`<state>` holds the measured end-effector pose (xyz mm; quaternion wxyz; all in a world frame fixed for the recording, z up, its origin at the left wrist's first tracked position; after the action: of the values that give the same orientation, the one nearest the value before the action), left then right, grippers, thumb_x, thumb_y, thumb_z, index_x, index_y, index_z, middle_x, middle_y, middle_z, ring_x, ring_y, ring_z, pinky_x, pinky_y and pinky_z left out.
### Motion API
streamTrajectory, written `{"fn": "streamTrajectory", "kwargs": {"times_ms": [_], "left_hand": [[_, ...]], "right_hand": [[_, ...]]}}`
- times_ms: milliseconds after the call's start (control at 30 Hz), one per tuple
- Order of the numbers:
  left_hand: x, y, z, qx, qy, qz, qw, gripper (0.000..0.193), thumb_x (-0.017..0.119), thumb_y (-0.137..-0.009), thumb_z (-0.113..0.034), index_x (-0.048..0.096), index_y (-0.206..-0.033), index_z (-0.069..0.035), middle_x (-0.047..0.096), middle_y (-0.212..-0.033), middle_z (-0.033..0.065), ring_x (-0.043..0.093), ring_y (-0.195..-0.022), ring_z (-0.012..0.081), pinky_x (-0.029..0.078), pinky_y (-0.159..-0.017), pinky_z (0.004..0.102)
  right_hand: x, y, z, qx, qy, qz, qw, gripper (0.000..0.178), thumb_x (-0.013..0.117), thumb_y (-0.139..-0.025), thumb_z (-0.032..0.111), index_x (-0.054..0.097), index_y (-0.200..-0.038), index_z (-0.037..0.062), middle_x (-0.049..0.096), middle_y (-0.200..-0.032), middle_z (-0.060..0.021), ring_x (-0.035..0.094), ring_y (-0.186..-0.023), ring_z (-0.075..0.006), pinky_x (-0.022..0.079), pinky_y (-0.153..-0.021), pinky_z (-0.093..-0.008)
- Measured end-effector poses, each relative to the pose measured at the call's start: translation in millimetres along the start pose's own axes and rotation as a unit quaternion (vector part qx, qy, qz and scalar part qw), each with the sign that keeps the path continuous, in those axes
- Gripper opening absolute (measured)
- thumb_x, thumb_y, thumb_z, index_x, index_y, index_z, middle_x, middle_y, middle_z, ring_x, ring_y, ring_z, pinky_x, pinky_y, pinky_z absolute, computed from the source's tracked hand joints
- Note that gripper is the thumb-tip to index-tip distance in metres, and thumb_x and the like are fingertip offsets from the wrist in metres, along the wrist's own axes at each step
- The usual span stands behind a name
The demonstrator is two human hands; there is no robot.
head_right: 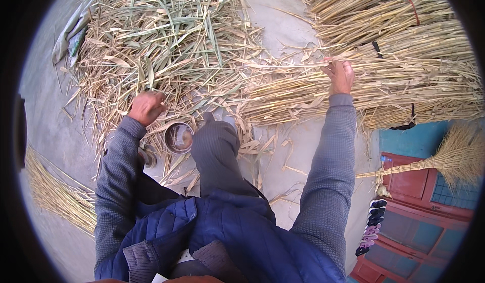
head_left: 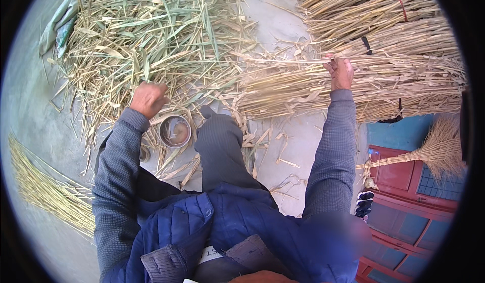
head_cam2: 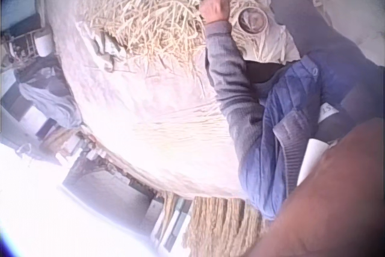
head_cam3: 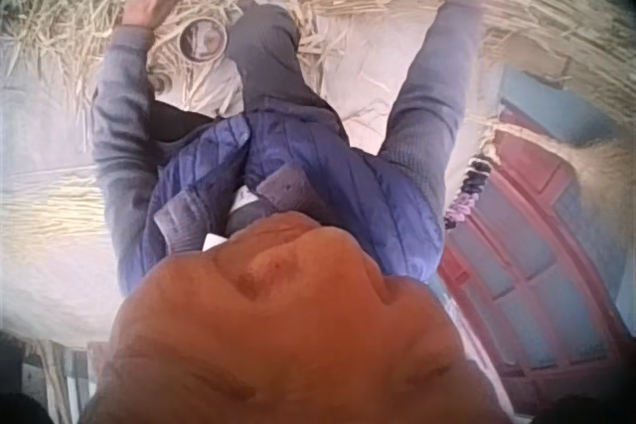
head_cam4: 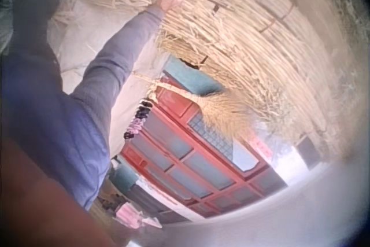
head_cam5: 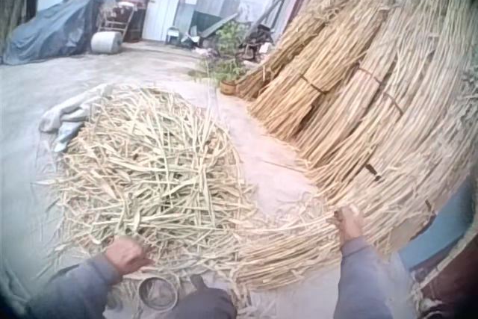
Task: The person sits on the floor and repeatedly strips dried plant stalks by hand, pulling off fibrous strands and leaving the core. The person handles each stalk one at a time, discards the stripped cores, and accumulates fibrous material on the floor.
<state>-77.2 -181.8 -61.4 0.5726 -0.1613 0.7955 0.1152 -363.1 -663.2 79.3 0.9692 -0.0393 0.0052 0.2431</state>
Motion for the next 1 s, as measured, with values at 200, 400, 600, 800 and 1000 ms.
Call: {"fn": "streamTrajectory", "kwargs": {"times_ms": [200, 400, 600, 800, 1000], "left_hand": [[-77.7, -2.7, 30.0, -0.058, 0.114, -0.18, 0.975, 0.05, 0.075, -0.084, -0.039, 0.066, -0.119, -0.006, 0.07, -0.106, 0.0106, 0.061, -0.104, 0.0281, 0.041, -0.092, 0.0418], [-116.3, 17.8, 69.9, -0.066, 0.187, -0.244, 0.949, 0.028, 0.074, -0.089, -0.031, 0.074, -0.102, -0.006, 0.072, -0.092, 0.0108, 0.065, -0.093, 0.0274, 0.043, -0.09, 0.039], [-130.3, 50.1, 116.9, -0.124, 0.25, -0.282, 0.918, 0.021, 0.076, -0.087, -0.02, 0.074, -0.095, -0.001, 0.072, -0.083, 0.0104, 0.068, -0.075, 0.02, 0.053, -0.07, 0.0328], [-135.0, 63.2, 129.0, -0.148, 0.251, -0.314, 0.903, 0.019, 0.075, -0.088, -0.022, 0.073, -0.088, -0.003, 0.071, -0.08, 0.009, 0.068, -0.076, 0.0224, 0.052, -0.069, 0.0351], [-133.8, 35.2, 91.5, -0.069, 0.101, -0.305, 0.945, 0.014, 0.073, -0.088, -0.024, 0.071, -0.084, -0.01, 0.069, -0.074, 0.0039, 0.064, -0.073, 0.0229, 0.042, -0.075, 0.0372]], "right_hand": [[214.5, 45.5, 17.6, -0.029, -0.025, 0.157, 0.987, 0.016, 0.063, -0.098, 0.015, 0.061, -0.103, 0.0005, 0.069, -0.093, -0.0123, 0.069, -0.077, -0.0179, 0.061, -0.067, -0.0296], [336.3, 99.1, 28.7, -0.043, -0.068, 0.238, 0.968, 0.03, 0.068, -0.098, 0.025, 0.059, -0.105, -0.0029, 0.066, -0.084, -0.0109, 0.069, -0.072, -0.0186, 0.06, -0.064, -0.0289], [393.3, 126.7, -20.2, -0.02, 0.033, 0.339, 0.94, 0.03, 0.07, -0.097, 0.028, 0.063, -0.094, -0.001, 0.069, -0.075, -0.0106, 0.069, -0.063, -0.0166, 0.056, -0.059, -0.0257], [385.8, 126.0, -48.4, -0.272, 0.517, 0.194, 0.788, 0.038, 0.076, -0.085, 0.018, 0.062, -0.115, -0.0012, 0.072, -0.109, -0.0168, 0.07, -0.098, -0.0286, 0.056, -0.081, -0.0377], [420.7, 158.1, -70.1, 0.088, -0.016, 0.376, 0.922, 0.044, 0.073, -0.092, 0.015, 0.06, -0.13, -0.0014, 0.072, -0.114, -0.0129, 0.072, -0.099, -0.0221, 0.057, -0.076, -0.0289]]}}
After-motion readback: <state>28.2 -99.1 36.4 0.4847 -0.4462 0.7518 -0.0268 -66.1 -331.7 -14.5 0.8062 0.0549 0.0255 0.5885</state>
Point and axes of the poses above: each hand's wrist, its own y-axis away from the middle knuckle, its own x-axis out of the palm, z = x × y, the point moved 10 cm from there along -y, towards the middle knuckle
